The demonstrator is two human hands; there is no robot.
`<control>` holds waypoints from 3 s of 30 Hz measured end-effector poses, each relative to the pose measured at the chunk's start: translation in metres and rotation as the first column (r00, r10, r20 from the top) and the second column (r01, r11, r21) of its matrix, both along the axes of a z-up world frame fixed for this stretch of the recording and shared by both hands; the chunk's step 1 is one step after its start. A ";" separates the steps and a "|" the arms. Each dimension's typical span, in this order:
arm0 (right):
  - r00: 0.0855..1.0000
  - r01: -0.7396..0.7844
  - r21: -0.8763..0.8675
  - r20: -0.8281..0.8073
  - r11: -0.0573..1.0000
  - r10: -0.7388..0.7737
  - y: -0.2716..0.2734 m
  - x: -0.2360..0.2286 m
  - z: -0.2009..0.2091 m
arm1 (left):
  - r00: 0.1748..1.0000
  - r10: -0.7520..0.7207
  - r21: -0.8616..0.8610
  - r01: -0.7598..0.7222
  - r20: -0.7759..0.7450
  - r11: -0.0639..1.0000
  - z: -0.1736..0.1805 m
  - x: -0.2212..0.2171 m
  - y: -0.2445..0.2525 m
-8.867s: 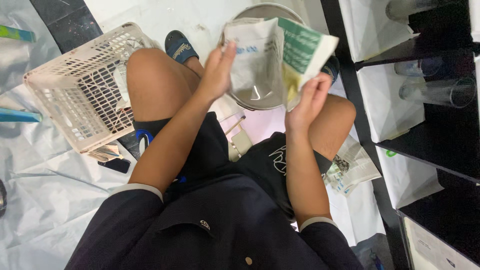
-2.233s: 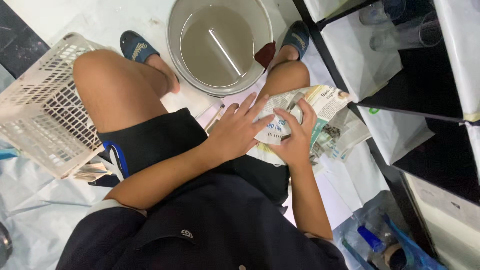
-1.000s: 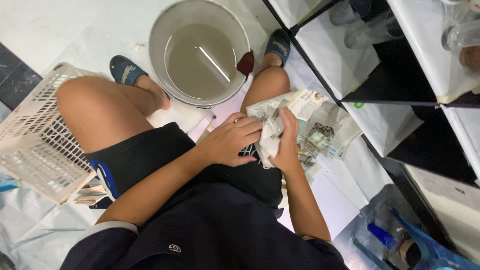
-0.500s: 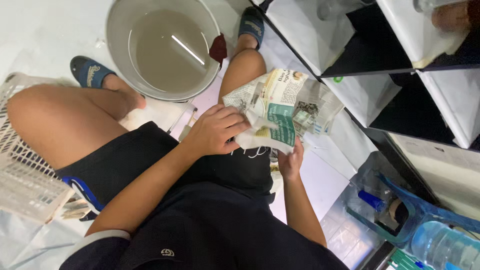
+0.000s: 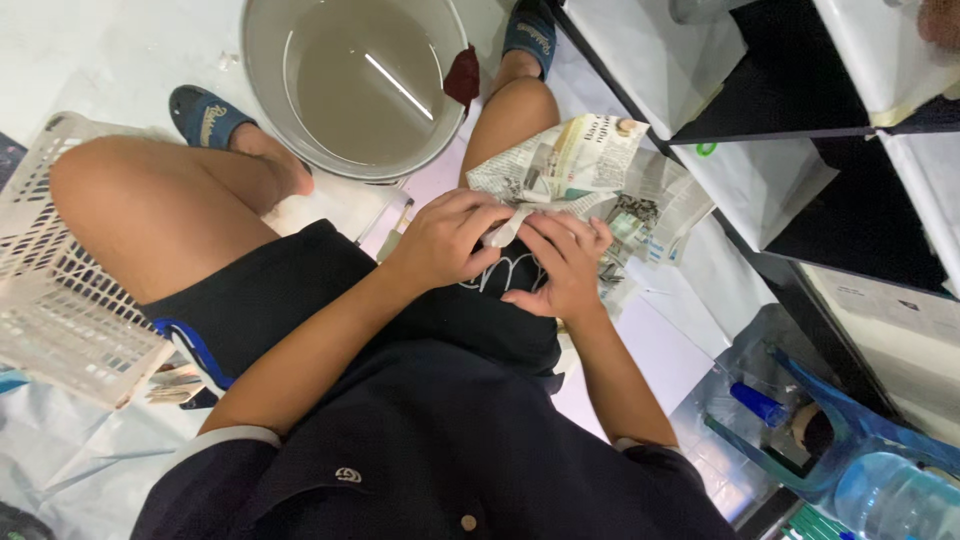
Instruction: The person sits on the floor and repeatedly wraps individual drinking glasses with newspaper. They pick up a glass, wrap it in a sheet of newspaper, and place the wrapped bundle into a white plastic basket. This process is repeated for multiple glasses.
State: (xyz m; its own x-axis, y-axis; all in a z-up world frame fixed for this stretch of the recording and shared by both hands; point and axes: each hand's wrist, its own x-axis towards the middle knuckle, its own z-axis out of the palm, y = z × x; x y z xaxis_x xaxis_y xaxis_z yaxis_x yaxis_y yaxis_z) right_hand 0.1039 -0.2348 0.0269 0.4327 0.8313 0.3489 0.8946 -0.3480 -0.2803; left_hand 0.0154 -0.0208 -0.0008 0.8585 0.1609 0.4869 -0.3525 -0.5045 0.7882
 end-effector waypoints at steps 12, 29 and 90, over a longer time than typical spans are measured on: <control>0.997 0.067 -0.182 -0.032 0.981 -0.074 0.025 -0.001 0.029 | 0.981 0.163 -0.500 -0.196 -0.109 0.844 -0.025 0.011 -0.016; 0.386 0.145 0.164 -0.917 0.976 0.097 -0.013 0.097 -0.044 | 0.967 -0.166 -0.751 -0.037 -0.193 0.659 -0.047 0.013 0.001; 0.473 -0.857 -0.151 0.151 0.493 0.868 0.170 -0.011 0.151 | 0.924 -0.153 -0.728 0.372 0.351 0.575 0.031 -0.032 0.080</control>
